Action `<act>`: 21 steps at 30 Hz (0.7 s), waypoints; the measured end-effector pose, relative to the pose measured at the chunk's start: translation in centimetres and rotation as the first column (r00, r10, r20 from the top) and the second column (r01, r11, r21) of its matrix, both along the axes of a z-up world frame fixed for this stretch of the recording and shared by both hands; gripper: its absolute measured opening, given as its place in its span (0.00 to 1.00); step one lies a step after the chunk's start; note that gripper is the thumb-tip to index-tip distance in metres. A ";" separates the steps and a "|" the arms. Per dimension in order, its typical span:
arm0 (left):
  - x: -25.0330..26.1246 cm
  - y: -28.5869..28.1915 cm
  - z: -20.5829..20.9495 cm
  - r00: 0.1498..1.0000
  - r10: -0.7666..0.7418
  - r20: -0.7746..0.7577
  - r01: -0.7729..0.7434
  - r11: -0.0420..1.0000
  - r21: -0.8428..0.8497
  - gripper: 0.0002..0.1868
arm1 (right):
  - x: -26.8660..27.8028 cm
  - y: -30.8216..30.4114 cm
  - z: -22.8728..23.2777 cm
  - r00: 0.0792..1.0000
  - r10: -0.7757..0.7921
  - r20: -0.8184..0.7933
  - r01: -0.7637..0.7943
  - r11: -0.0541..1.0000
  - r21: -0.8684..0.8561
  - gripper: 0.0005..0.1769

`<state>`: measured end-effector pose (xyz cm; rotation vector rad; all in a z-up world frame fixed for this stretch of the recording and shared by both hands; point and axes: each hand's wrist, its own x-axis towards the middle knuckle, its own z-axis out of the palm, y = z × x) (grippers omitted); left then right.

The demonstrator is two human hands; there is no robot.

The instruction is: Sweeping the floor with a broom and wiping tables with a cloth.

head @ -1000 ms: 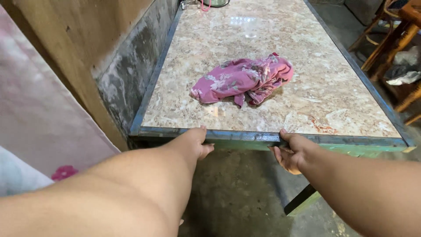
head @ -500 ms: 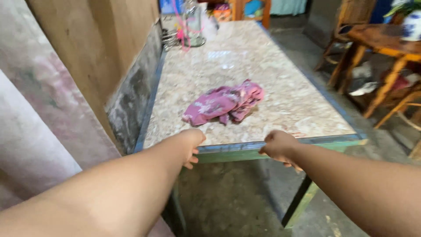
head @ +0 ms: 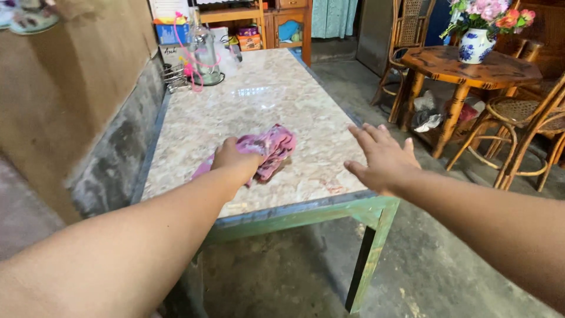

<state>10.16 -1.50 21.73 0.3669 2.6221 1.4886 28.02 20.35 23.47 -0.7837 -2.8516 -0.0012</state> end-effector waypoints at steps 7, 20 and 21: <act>-3.6 7.6 -2.7 0.991 0.017 -0.133 -0.029 0.996 -0.088 0.52 | -1.9 4.6 -0.2 0.993 0.116 -0.021 -0.117 0.992 -0.053 0.46; -7.7 11.6 -4.3 0.955 0.297 0.005 -0.289 0.933 -0.215 0.73 | -7.6 13.3 -3.9 0.979 0.188 -0.076 -0.199 0.963 -0.182 0.50; -9.0 11.6 -5.0 0.960 0.281 -0.005 -0.274 0.930 -0.244 0.70 | -8.4 14.1 -4.5 0.974 0.201 -0.103 -0.218 0.957 -0.190 0.49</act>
